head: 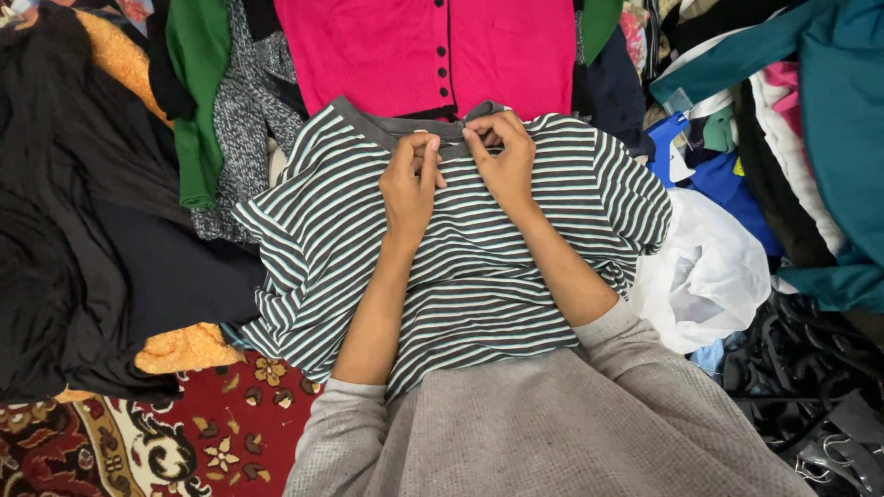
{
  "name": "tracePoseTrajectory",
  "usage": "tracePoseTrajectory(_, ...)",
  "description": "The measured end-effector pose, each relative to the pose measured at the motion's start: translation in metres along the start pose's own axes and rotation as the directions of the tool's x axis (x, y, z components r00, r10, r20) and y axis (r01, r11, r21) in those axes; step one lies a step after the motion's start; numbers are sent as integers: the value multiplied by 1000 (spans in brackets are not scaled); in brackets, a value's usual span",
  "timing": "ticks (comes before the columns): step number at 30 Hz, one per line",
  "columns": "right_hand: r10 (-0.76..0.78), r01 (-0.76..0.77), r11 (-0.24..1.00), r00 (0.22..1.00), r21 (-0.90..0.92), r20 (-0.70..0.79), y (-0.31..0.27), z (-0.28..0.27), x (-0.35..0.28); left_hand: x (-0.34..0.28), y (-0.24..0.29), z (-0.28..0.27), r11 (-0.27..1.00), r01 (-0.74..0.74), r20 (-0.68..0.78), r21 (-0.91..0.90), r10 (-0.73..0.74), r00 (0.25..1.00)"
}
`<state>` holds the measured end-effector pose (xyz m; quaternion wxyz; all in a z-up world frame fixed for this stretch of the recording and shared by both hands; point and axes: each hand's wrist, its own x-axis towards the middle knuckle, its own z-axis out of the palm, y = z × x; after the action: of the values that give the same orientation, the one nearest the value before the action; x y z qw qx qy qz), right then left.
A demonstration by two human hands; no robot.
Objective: The person sits on a patterned rug and uses a blue handheld stapler to attach tags to the collars of various garments. They handle a pink cardigan, a striped shirt, a black t-shirt, and a dark blue shirt, placing each tagged item into a growing pile.
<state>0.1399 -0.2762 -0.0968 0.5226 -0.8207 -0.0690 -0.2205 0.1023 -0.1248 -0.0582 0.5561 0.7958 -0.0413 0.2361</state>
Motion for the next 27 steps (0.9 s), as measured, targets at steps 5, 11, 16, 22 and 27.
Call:
tracePoseTrajectory(5, 9, -10, 999, 1000, -33, -4, 4, 4, 0, 0, -4, 1, 1000, -11, 7, 1, 11, 1000)
tracePoseTrajectory(11, 53, -53, 998, 998, -25, 15, 4, 10, 1, -1, -3, 0, 1000, -29, 17, 5, 28, 999)
tracePoseTrajectory(16, 66, -65, 998, 997, -24, 48, 5, 9, 1, -2, -6, 1, 1000, -27, 13, 10, 27, 1000)
tracePoseTrajectory(22, 13, 16, 964, 994, -265, 108, 4, 16, -3, -2, -5, 1, 998, -57, 22, 40, 57, 998)
tracePoseTrajectory(27, -18, 52, 949, 994, -312, 111, 6, 16, -5, 0, 3, -1, 997, -54, 28, 48, 52, 998)
